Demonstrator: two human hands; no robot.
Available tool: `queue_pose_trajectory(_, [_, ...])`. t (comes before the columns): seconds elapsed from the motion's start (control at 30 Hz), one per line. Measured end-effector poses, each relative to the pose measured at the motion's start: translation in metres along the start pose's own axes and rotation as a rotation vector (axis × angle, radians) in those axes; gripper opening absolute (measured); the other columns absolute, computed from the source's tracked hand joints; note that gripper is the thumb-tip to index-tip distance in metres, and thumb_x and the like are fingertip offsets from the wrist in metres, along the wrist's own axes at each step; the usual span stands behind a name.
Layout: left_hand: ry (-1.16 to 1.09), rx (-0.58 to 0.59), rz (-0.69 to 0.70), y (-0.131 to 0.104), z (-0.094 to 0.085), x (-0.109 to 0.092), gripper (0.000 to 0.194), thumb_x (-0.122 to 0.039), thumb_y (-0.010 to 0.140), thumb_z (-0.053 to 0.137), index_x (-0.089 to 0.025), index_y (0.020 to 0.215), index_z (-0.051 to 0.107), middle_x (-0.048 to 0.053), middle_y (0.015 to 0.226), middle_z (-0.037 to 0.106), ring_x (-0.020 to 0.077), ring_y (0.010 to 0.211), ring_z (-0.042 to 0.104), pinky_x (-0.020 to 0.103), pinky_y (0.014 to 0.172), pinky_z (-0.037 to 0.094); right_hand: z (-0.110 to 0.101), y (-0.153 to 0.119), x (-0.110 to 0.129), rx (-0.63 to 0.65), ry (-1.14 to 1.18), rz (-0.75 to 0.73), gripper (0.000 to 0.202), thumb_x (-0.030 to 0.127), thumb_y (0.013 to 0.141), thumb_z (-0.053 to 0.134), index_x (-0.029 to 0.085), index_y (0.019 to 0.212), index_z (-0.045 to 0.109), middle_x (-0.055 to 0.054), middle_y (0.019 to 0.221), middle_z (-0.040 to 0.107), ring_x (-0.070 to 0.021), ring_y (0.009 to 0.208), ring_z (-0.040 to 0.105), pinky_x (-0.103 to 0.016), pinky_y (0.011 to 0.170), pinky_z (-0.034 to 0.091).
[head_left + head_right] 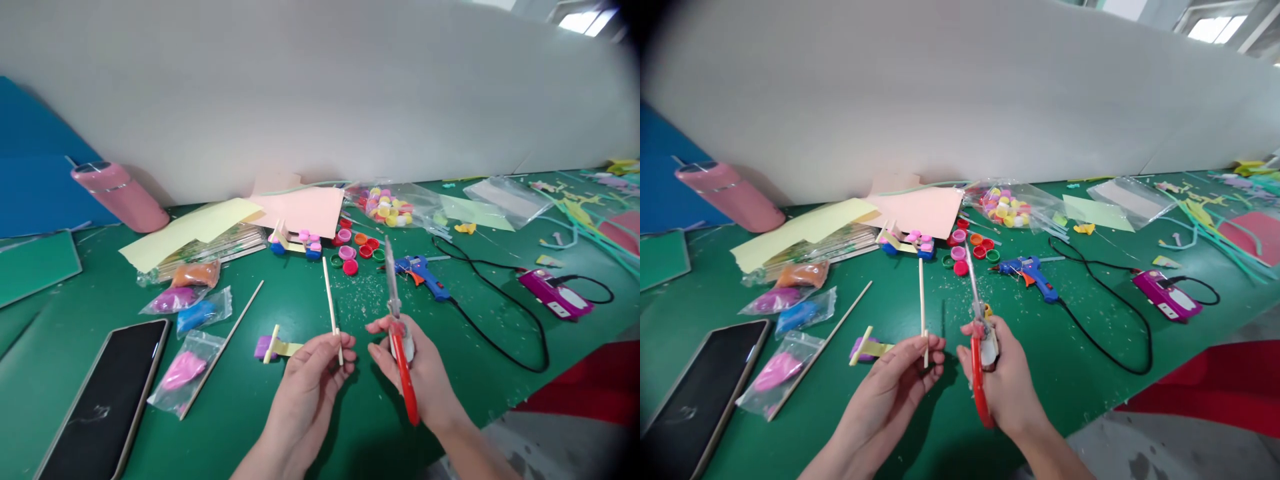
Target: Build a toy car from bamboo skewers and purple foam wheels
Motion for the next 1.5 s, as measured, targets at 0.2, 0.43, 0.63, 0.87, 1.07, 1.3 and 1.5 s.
queue_pose_trajectory(0.2, [0.011, -0.003, -0.001, -0.005, 0.002, -0.002, 0.010, -0.021, 0.070, 0.067, -0.011, 0.071, 0.070, 0.007, 0.073, 0.067, 0.0115, 0.065, 0.058, 0.023, 0.065, 0.047, -0.037, 0.009, -0.018, 0.005, -0.718, -0.147, 0.031, 0.027, 0.069, 0.061, 0.018, 0.098, 0.056, -0.010, 0.092, 0.065, -0.0275, 0.083, 0.062, -0.041, 0.072, 0.050])
queue_pose_trajectory(0.43, [0.040, 0.026, -0.012, -0.006, 0.007, 0.002, 0.013, -0.023, 0.069, 0.068, -0.011, 0.071, 0.071, 0.006, 0.072, 0.067, 0.0114, 0.064, 0.057, 0.022, 0.064, 0.046, -0.056, 0.002, 0.005, 0.008, -0.803, -0.255, 0.032, 0.031, 0.075, 0.059, 0.019, 0.105, 0.059, -0.013, 0.105, 0.062, -0.0298, 0.096, 0.058, -0.044, 0.083, 0.046])
queue_pose_trajectory(0.63, [0.086, 0.141, -0.049, -0.013, 0.022, 0.009, 0.012, -0.023, 0.070, 0.067, -0.011, 0.069, 0.071, 0.005, 0.067, 0.066, 0.0108, 0.060, 0.054, 0.022, 0.062, 0.043, 0.001, -0.002, 0.038, 0.240, -0.113, -0.226, 0.015, 0.030, 0.084, 0.052, 0.022, 0.091, 0.063, -0.003, 0.077, 0.060, -0.0152, 0.066, 0.059, -0.026, 0.061, 0.049])
queue_pose_trajectory(0.87, [0.190, 0.176, 0.001, -0.016, 0.024, 0.009, 0.015, -0.024, 0.074, 0.063, -0.011, 0.068, 0.069, 0.006, 0.065, 0.067, 0.0113, 0.057, 0.052, 0.023, 0.059, 0.040, 0.029, 0.015, 0.031, 0.299, 0.159, -0.057, 0.018, 0.032, 0.080, 0.058, 0.018, 0.069, 0.056, 0.006, 0.047, 0.051, -0.0090, 0.041, 0.051, -0.021, 0.041, 0.040])
queue_pose_trajectory(1.07, [0.199, 0.172, 0.009, -0.014, 0.024, 0.010, 0.016, -0.025, 0.074, 0.062, -0.012, 0.070, 0.068, 0.006, 0.063, 0.067, 0.0111, 0.055, 0.052, 0.023, 0.058, 0.039, 0.030, 0.016, 0.026, 0.315, 0.151, -0.023, 0.021, 0.034, 0.081, 0.056, 0.018, 0.066, 0.053, 0.005, 0.047, 0.053, -0.0091, 0.041, 0.052, -0.020, 0.040, 0.041])
queue_pose_trajectory(1.3, [0.190, 0.180, 0.013, -0.013, 0.021, 0.008, 0.015, -0.024, 0.075, 0.062, -0.012, 0.069, 0.069, 0.005, 0.062, 0.067, 0.0113, 0.054, 0.053, 0.023, 0.057, 0.039, 0.032, 0.015, 0.028, 0.369, 0.139, -0.030, 0.019, 0.032, 0.081, 0.057, 0.017, 0.070, 0.055, 0.004, 0.051, 0.053, -0.0098, 0.047, 0.053, -0.021, 0.045, 0.041])
queue_pose_trajectory(1.5, [0.257, 0.174, 0.052, -0.013, 0.019, 0.006, 0.019, -0.025, 0.076, 0.060, -0.012, 0.065, 0.068, 0.005, 0.062, 0.066, 0.0114, 0.055, 0.052, 0.024, 0.058, 0.039, 0.041, 0.010, 0.022, 0.477, 0.229, 0.059, 0.022, 0.035, 0.076, 0.062, 0.017, 0.069, 0.053, 0.008, 0.043, 0.050, -0.0099, 0.040, 0.054, -0.021, 0.041, 0.041])
Point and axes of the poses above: each hand's wrist, its own y-axis towards the middle knuckle, its own z-axis out of the palm, x = y × z, the point moved 8 cm from there along y, towards the middle knuckle
